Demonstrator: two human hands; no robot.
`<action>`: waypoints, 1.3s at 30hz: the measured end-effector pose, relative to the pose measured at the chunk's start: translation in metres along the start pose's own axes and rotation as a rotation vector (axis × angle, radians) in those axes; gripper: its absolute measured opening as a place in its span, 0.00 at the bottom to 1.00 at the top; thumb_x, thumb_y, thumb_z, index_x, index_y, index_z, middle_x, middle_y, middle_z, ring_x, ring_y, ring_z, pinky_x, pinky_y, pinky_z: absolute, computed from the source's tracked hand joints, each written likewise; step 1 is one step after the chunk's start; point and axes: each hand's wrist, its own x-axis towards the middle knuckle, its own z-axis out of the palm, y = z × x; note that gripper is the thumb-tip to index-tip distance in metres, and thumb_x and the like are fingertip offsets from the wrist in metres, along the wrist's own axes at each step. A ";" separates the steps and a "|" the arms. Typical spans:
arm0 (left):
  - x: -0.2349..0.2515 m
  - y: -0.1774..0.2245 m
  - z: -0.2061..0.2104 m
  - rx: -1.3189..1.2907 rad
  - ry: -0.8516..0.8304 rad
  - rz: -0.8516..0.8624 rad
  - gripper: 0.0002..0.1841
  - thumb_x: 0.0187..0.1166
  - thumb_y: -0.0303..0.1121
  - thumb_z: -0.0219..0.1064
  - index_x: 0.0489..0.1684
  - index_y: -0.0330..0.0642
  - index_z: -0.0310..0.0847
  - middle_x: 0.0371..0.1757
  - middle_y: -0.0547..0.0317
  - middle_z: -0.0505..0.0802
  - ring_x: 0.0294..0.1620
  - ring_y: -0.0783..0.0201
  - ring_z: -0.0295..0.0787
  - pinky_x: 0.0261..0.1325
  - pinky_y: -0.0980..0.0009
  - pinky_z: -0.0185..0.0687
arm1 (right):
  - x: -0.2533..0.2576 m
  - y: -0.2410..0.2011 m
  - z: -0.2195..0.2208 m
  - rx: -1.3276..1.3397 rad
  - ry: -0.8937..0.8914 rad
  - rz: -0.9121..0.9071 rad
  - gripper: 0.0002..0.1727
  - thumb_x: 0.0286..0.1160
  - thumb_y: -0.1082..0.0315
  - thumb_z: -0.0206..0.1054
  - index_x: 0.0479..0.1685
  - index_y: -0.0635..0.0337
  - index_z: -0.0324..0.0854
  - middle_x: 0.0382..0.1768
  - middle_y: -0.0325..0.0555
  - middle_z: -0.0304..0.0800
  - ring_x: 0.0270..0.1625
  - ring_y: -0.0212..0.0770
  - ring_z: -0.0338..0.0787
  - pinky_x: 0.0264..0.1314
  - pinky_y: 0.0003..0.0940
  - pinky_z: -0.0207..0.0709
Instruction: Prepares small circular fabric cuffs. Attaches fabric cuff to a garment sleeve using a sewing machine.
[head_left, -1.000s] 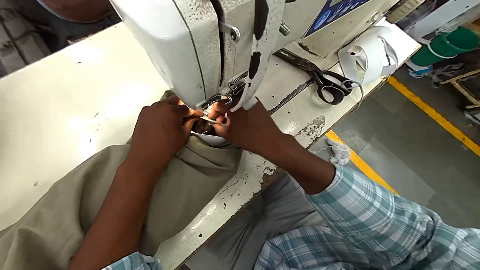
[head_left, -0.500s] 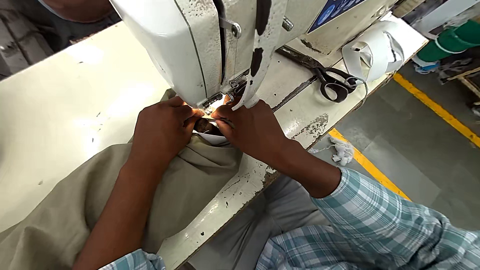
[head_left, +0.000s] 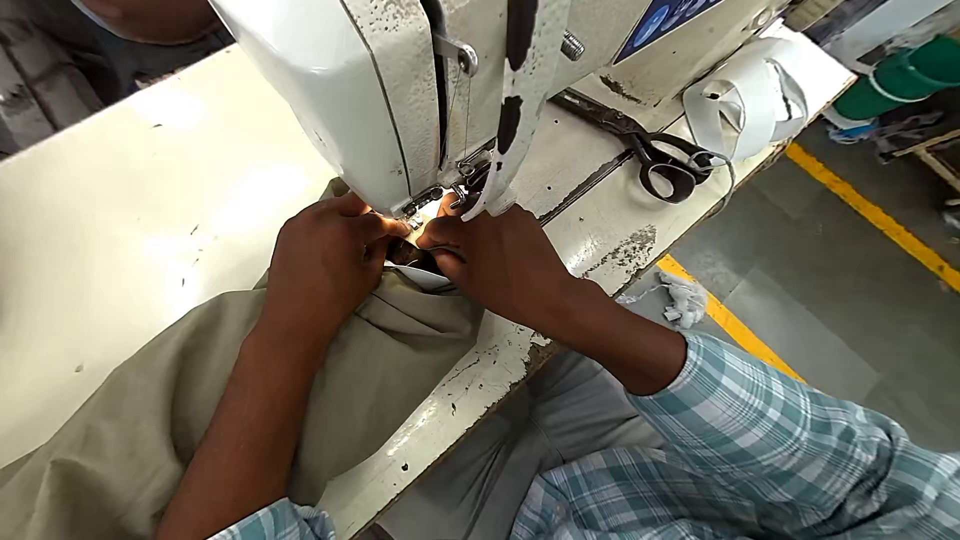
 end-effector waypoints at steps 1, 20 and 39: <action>0.000 0.001 0.000 0.008 0.011 -0.003 0.11 0.77 0.28 0.65 0.37 0.48 0.97 0.35 0.52 0.94 0.34 0.50 0.90 0.38 0.49 0.81 | 0.000 0.000 -0.001 -0.006 -0.016 -0.007 0.08 0.73 0.65 0.69 0.43 0.46 0.94 0.37 0.45 0.92 0.41 0.50 0.91 0.34 0.47 0.80; -0.006 -0.001 -0.008 0.212 -0.046 0.161 0.11 0.83 0.29 0.64 0.44 0.42 0.96 0.37 0.48 0.95 0.39 0.45 0.93 0.45 0.50 0.85 | -0.004 0.012 0.007 0.128 0.058 -0.008 0.06 0.69 0.65 0.70 0.39 0.49 0.92 0.34 0.43 0.90 0.36 0.44 0.91 0.31 0.46 0.81; -0.007 -0.004 -0.014 0.223 -0.095 0.172 0.13 0.83 0.27 0.62 0.49 0.46 0.96 0.38 0.49 0.96 0.35 0.45 0.94 0.35 0.50 0.84 | -0.004 0.011 0.008 0.160 0.037 0.031 0.07 0.70 0.65 0.70 0.41 0.52 0.91 0.33 0.43 0.88 0.35 0.44 0.90 0.32 0.44 0.80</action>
